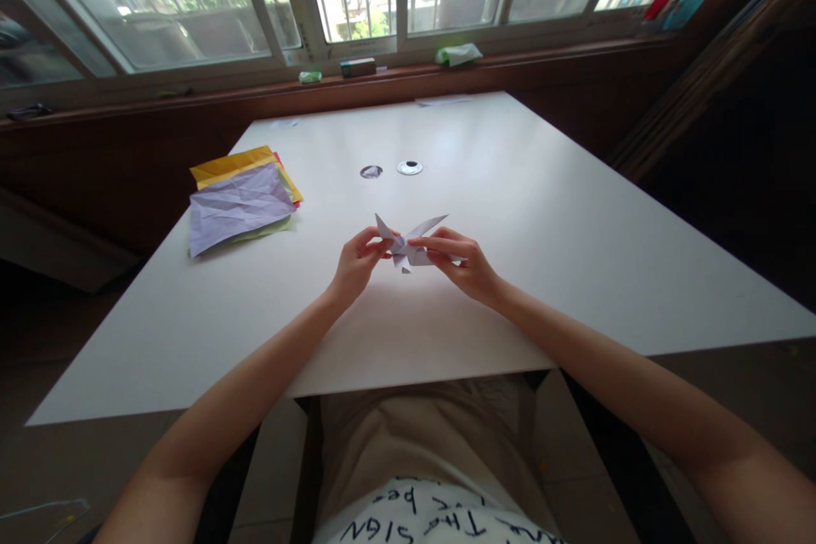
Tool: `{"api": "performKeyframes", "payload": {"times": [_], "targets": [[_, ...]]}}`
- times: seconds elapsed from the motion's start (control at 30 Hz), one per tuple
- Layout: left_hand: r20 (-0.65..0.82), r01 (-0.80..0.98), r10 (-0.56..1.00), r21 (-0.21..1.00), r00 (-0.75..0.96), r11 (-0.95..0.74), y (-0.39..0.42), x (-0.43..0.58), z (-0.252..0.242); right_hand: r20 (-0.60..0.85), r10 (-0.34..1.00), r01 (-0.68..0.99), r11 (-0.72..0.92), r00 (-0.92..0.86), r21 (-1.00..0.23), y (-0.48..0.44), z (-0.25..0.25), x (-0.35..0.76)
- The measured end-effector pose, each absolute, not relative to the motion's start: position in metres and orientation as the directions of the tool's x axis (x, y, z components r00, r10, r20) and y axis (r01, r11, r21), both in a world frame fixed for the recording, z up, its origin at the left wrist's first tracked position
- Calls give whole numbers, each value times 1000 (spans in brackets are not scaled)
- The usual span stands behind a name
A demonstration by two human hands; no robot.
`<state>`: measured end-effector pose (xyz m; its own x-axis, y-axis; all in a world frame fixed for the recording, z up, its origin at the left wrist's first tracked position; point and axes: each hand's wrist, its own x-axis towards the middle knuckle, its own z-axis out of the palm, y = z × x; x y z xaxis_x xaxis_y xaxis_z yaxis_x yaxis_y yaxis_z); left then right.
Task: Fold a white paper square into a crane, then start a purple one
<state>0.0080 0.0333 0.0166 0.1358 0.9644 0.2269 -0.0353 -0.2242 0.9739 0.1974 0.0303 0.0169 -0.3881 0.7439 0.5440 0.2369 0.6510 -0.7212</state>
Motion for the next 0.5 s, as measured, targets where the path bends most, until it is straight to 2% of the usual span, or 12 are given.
{"api": "performKeyframes", "payload": {"times": [0.5], "targets": [[214,-49,965,977,149,-209,33,8,16,538,736,217,652,-411,-726,30,17,197]]}}
